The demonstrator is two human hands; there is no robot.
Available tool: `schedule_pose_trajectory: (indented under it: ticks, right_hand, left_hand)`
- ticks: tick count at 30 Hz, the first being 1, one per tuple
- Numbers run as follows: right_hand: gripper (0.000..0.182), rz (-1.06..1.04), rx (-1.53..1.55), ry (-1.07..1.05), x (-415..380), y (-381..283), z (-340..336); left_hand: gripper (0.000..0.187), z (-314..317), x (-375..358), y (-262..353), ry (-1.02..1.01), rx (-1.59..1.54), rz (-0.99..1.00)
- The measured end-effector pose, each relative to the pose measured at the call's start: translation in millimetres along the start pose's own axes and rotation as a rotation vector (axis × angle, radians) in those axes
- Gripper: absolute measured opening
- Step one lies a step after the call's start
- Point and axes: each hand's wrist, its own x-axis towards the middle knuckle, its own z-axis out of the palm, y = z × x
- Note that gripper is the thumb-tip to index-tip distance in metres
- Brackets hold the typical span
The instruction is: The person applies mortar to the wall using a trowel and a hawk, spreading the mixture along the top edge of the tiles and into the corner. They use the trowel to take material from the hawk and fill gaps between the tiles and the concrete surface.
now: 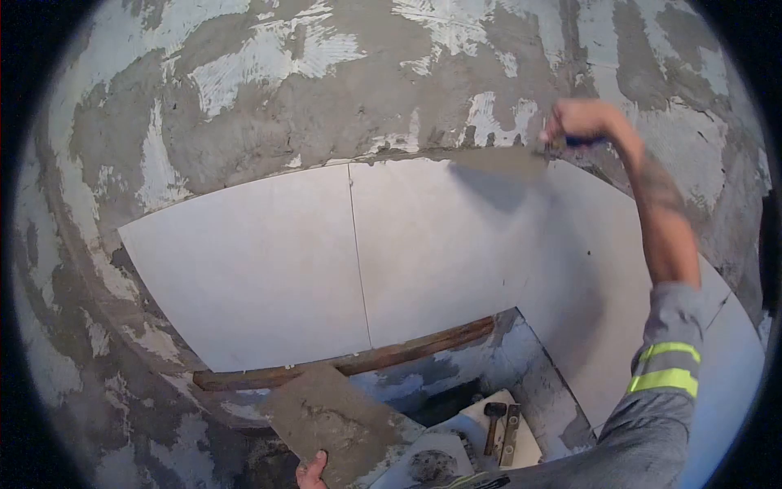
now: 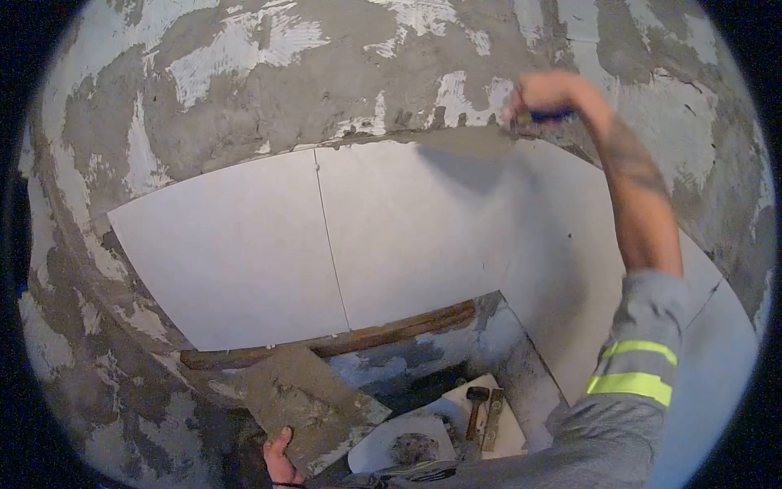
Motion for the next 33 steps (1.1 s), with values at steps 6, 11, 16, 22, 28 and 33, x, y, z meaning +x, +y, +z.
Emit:
schedule_pose_trajectory:
  ticks: [6,11,16,22,28,33]
  right_hand:
    - [0.031,-0.312,0.829,-0.255,-76,-9,262]
    - [0.033,-0.430,0.855,-0.541,-86,-53,346]
    - [0.039,-0.442,0.601,-0.425,-115,-10,332]
    - [0.033,-0.396,0.174,0.124,-186,2,325]
    - [0.030,-0.319,0.315,0.464,-260,-88,356]
    - [0.029,-0.521,0.315,0.533,-257,-139,342]
  left_hand:
    - [0.037,7,4,3,-0.169,-0.004,0.040]
    - [0.043,21,5,3,-0.396,-0.011,0.030]
    - [0.056,19,-6,0,-0.576,-0.049,0.077]
    - [0.045,8,-10,-2,-0.505,-0.115,0.014]
    - [0.031,20,2,-6,-0.521,-0.072,0.102]
    - [0.027,35,3,12,-0.579,-0.102,0.100]
